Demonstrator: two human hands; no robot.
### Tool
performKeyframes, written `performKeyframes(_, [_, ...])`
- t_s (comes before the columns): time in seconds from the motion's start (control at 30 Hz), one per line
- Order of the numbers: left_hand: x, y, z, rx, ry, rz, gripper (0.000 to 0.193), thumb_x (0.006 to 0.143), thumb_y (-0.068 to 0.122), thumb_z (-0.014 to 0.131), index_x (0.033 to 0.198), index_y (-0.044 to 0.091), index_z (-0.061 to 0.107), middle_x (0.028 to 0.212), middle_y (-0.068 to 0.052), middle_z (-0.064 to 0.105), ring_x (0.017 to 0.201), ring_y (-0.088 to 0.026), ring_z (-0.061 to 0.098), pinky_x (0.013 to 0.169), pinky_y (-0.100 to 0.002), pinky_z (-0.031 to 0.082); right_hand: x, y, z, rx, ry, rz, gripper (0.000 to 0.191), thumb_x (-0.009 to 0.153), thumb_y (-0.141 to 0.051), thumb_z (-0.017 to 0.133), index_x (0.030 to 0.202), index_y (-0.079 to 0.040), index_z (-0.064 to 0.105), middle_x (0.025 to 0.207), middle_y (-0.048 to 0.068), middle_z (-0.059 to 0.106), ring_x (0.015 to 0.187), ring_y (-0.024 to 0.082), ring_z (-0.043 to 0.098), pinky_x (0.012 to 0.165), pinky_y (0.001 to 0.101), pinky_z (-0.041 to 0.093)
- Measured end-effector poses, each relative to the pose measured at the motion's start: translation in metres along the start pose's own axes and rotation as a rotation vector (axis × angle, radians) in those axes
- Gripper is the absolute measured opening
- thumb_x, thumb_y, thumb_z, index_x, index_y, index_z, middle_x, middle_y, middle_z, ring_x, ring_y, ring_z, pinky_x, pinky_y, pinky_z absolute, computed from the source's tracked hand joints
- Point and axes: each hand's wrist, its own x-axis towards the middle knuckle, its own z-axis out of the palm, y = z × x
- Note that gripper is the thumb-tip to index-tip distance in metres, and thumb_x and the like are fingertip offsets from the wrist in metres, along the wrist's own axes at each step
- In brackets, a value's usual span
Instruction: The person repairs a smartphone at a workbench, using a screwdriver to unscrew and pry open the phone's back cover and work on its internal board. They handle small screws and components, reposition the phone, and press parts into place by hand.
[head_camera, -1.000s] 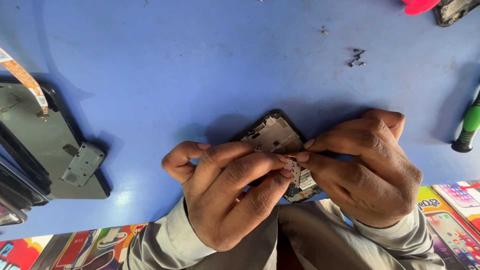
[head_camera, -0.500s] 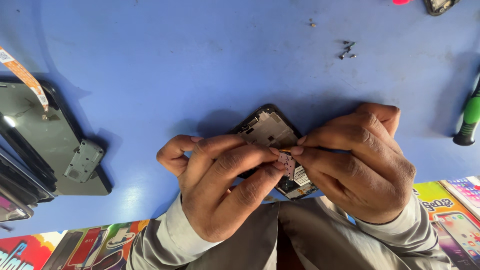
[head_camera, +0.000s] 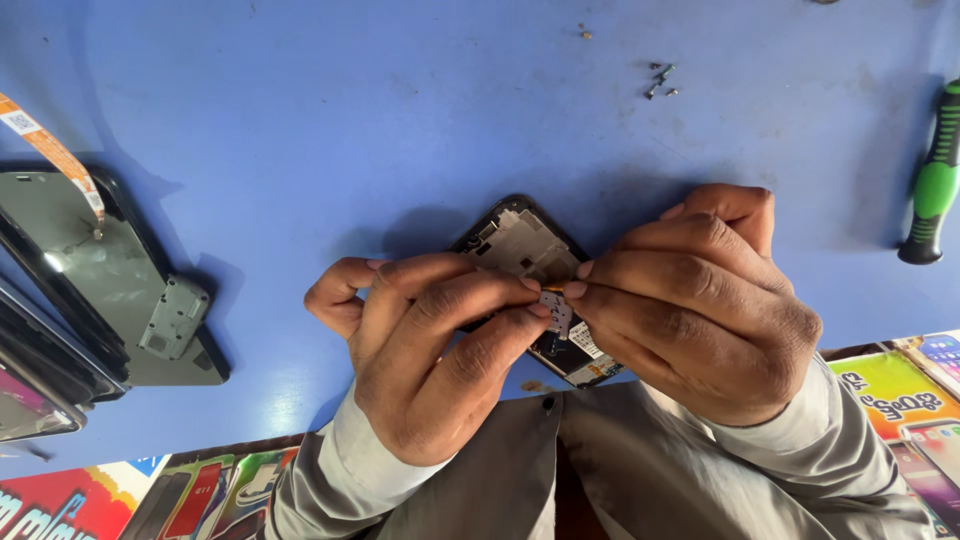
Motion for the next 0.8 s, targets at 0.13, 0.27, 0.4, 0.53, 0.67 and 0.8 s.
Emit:
performKeyframes(0.13, [-0.0037, -0.0018, -0.0010, 0.002, -0.003, 0.019, 0.022, 0.094, 0.018, 0.086, 0.110, 0.015, 0.071, 0.110, 0.005, 0.072, 0.100, -0.014, 0.065, 0.102, -0.044, 0.025, -0.0019, -0.0015, 0.0022, -0.022, 0.011, -0.036, 0.020, 0.077, -0.012, 0.090, 0.090, -0.007, 0.076, 0.092, 0.002, 0.069, 0.083, 0.019, 0.067, 0.081, 0.0394, 0.046])
performKeyframes(0.27, [-0.0061, -0.0020, -0.0041, 0.011, -0.024, 0.012, 0.022, 0.095, 0.017, 0.085, 0.111, 0.016, 0.070, 0.111, 0.005, 0.071, 0.101, -0.014, 0.064, 0.103, -0.044, 0.024, -0.0015, -0.0040, 0.0042, -0.057, 0.001, -0.046, 0.019, 0.077, -0.007, 0.090, 0.090, -0.005, 0.075, 0.092, 0.005, 0.070, 0.083, 0.022, 0.067, 0.083, 0.0415, 0.048])
performKeyframes(0.4, [-0.0058, -0.0031, -0.0058, 0.013, -0.032, 0.015, 0.024, 0.094, 0.020, 0.085, 0.113, 0.018, 0.070, 0.111, 0.007, 0.071, 0.102, -0.013, 0.063, 0.103, -0.044, 0.024, 0.0007, -0.0044, 0.0037, 0.005, -0.005, 0.013, 0.021, 0.076, -0.003, 0.089, 0.090, -0.003, 0.074, 0.092, 0.007, 0.069, 0.082, 0.024, 0.067, 0.084, 0.0430, 0.047])
performKeyframes(0.53, [-0.0056, -0.0032, -0.0051, 0.022, -0.031, 0.008, 0.025, 0.096, 0.022, 0.086, 0.115, 0.020, 0.071, 0.112, 0.008, 0.071, 0.104, -0.012, 0.062, 0.106, -0.044, 0.024, 0.0024, -0.0013, 0.0054, 0.037, 0.007, 0.029, 0.024, 0.074, -0.003, 0.090, 0.091, -0.002, 0.074, 0.088, 0.007, 0.069, 0.081, 0.022, 0.066, 0.081, 0.0410, 0.046])
performKeyframes(0.67, [-0.0057, -0.0044, -0.0041, 0.019, -0.036, 0.012, 0.025, 0.095, 0.020, 0.086, 0.115, 0.019, 0.071, 0.113, 0.007, 0.070, 0.104, -0.012, 0.063, 0.106, -0.044, 0.024, 0.0019, 0.0005, 0.0054, 0.024, -0.006, 0.038, 0.024, 0.074, 0.001, 0.089, 0.090, -0.003, 0.072, 0.087, 0.007, 0.069, 0.081, 0.021, 0.066, 0.081, 0.0400, 0.045])
performKeyframes(0.8, [-0.0055, -0.0046, -0.0034, 0.019, -0.039, 0.006, 0.027, 0.095, 0.022, 0.087, 0.117, 0.020, 0.071, 0.115, 0.008, 0.070, 0.105, -0.012, 0.063, 0.107, -0.044, 0.024, 0.0012, 0.0009, 0.0047, 0.024, -0.001, 0.049, 0.027, 0.075, 0.000, 0.091, 0.092, -0.004, 0.071, 0.089, 0.007, 0.069, 0.082, 0.021, 0.066, 0.081, 0.0397, 0.046])
